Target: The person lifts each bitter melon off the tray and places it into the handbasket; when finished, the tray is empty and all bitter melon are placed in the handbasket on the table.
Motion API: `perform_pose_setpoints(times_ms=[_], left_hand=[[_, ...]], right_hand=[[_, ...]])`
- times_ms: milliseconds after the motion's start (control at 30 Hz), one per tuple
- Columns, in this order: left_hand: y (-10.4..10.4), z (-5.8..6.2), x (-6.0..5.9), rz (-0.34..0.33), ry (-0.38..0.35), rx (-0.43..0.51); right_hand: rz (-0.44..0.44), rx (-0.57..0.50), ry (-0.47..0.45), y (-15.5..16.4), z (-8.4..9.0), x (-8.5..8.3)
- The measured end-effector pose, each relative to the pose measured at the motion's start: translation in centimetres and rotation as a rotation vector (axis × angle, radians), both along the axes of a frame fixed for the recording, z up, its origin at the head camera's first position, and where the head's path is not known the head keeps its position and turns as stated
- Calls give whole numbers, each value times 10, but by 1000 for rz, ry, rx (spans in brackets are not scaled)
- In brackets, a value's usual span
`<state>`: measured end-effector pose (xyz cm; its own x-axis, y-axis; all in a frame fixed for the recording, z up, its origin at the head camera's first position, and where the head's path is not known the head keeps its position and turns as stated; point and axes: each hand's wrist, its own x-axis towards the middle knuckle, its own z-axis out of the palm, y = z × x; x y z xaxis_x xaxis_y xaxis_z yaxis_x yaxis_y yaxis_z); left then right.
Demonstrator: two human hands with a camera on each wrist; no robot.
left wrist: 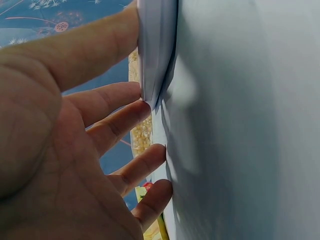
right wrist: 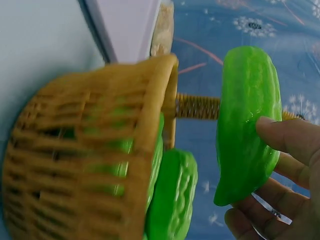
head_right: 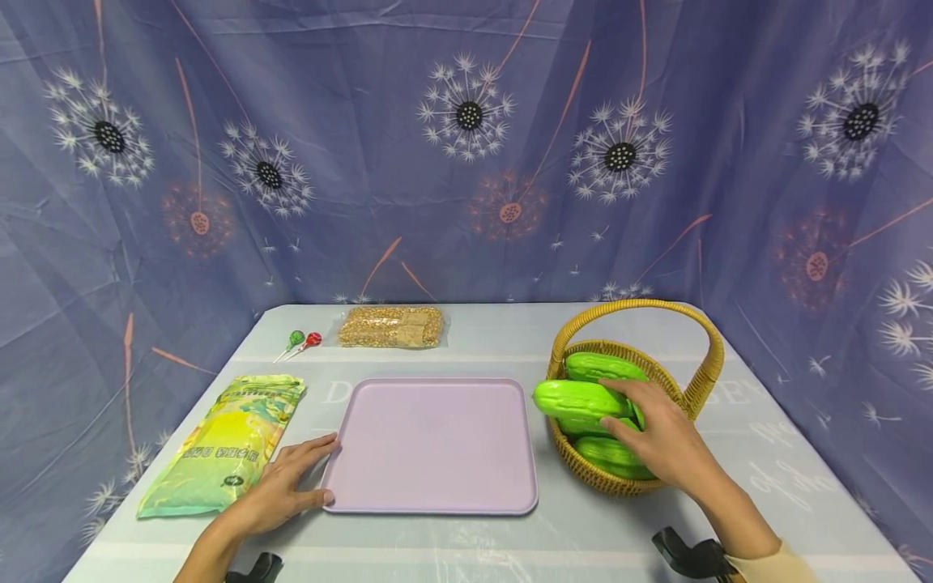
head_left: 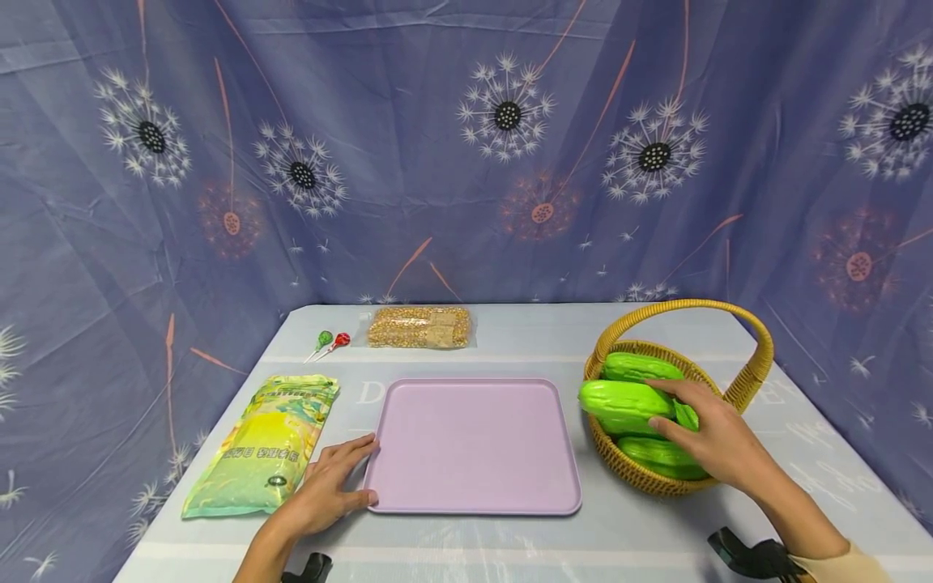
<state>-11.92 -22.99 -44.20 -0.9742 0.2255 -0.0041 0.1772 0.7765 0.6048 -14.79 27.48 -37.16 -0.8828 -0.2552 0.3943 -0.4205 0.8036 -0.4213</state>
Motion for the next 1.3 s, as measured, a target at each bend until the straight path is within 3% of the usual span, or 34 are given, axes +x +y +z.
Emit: perform_pose_setpoints(times_ms=[433,1300], left_hand=[[0,0,0,5,11,-6],[0,-1,-1,9,-8,1]], right_hand=[[-53,52,44,30,-7,-11],[-75,46,-96,38,-22,-28]])
